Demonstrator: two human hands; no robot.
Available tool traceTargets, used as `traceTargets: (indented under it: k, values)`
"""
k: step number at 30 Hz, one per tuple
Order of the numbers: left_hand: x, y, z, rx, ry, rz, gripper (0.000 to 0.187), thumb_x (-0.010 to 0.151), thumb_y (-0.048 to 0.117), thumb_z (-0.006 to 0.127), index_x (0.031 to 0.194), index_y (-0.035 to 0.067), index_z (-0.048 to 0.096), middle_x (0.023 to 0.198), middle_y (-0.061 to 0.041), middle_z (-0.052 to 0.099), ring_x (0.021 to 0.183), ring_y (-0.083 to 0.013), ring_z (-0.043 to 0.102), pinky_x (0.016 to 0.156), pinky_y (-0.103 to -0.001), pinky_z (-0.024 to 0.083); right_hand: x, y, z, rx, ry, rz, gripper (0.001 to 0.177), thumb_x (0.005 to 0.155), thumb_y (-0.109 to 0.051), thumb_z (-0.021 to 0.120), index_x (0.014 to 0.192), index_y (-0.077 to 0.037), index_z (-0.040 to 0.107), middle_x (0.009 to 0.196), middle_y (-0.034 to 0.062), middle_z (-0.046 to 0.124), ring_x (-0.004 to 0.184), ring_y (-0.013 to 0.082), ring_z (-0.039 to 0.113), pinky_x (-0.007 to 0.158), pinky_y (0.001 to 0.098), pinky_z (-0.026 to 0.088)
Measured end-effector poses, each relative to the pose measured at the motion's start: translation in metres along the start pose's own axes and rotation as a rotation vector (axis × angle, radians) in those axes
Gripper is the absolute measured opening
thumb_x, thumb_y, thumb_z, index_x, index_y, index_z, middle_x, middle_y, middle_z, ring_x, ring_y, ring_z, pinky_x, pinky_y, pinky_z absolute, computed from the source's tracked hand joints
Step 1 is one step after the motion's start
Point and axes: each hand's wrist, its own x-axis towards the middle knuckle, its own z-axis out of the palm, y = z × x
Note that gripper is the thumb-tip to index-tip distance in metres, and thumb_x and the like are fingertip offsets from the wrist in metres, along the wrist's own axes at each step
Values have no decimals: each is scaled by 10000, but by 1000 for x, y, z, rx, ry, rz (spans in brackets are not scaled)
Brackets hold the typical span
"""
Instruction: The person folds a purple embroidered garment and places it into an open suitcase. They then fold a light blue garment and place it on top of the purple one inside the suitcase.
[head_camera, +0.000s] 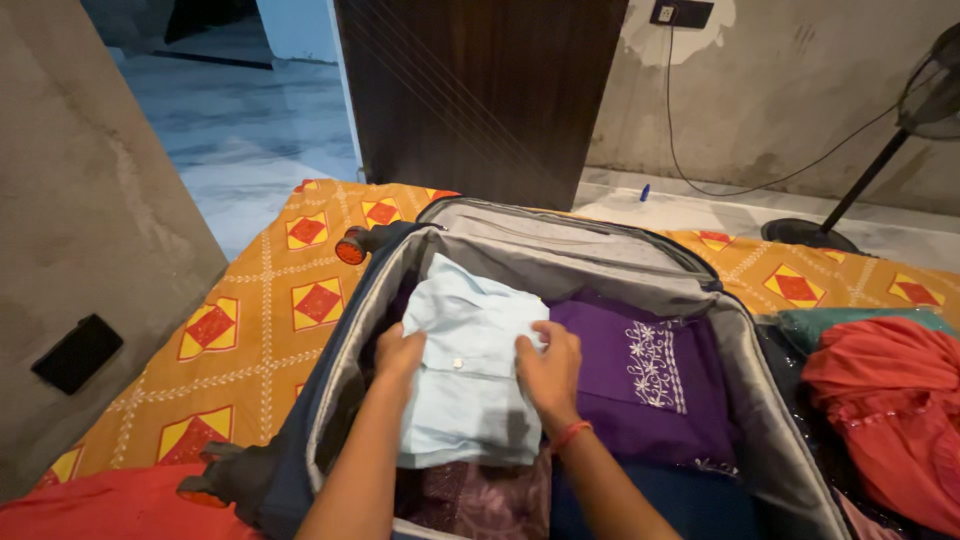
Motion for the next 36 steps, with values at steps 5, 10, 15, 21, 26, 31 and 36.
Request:
traceTargets:
  k: [5, 10, 15, 21, 26, 31, 36]
  values:
    - [-23, 27, -19, 375, 30, 55, 348, 897, 335, 679, 1191, 153, 725, 1133, -186, 729, 1111, -389, 670, 915, -474, 517, -1, 20, -2, 115, -186, 386, 521, 748, -339, 776, 1074, 56, 684, 956, 154, 760, 831, 211, 718, 749, 340, 556]
    - [-44, 45, -25, 592, 79, 0, 354, 919, 383, 680, 1177, 140, 674, 1234, -154, 683, 1172, -385, 638, 916, -536, 532, 0, 15, -7, 247, -349, 537, 565, 782, -363, 783, 1081, 108, 697, 971, 182, 756, 827, 229, 710, 753, 337, 556]
    - [-55, 34, -18, 797, 127, 121, 383, 964, 368, 640, 1193, 79, 538, 1218, -184, 629, 1119, -396, 651, 873, -531, 551, -2, 13, -9, 290, -413, 582, 585, 775, -391, 803, 1109, 72, 680, 988, 174, 754, 837, 230, 709, 749, 346, 560]
    - [-44, 24, -1, 907, 272, 400, 210, 973, 211, 598, 1119, 69, 549, 1145, -165, 649, 1083, -356, 657, 866, -503, 551, -7, 10, -10, 337, -476, 607, 596, 797, -430, 800, 1110, 69, 708, 993, 166, 768, 844, 222, 714, 756, 339, 563]
    - [-77, 67, 13, 875, 125, 614, 186, 915, 152, 587, 1077, 61, 573, 1138, -160, 651, 1092, -359, 625, 881, -527, 502, -11, 2, -12, 434, -442, 652, 520, 812, -356, 814, 1100, 68, 729, 982, 156, 777, 819, 222, 714, 728, 345, 567]
    - [-145, 111, 5, 773, -386, 675, 649, 799, 294, 699, 1357, 40, 490, 1401, -194, 489, 1303, -380, 453, 1022, -574, 400, -11, 3, -5, 591, -405, 652, 395, 852, -254, 759, 1129, 24, 713, 991, 132, 768, 799, 204, 713, 705, 358, 578]
    - [-162, 114, 7, 1021, -613, 521, 1141, 750, 458, 797, 1589, 24, 157, 1640, -225, 193, 1506, -382, 199, 1152, -671, 231, -9, 10, 0, 688, -413, 700, 319, 893, -217, 698, 1125, 2, 692, 984, 127, 763, 810, 228, 713, 710, 363, 574]
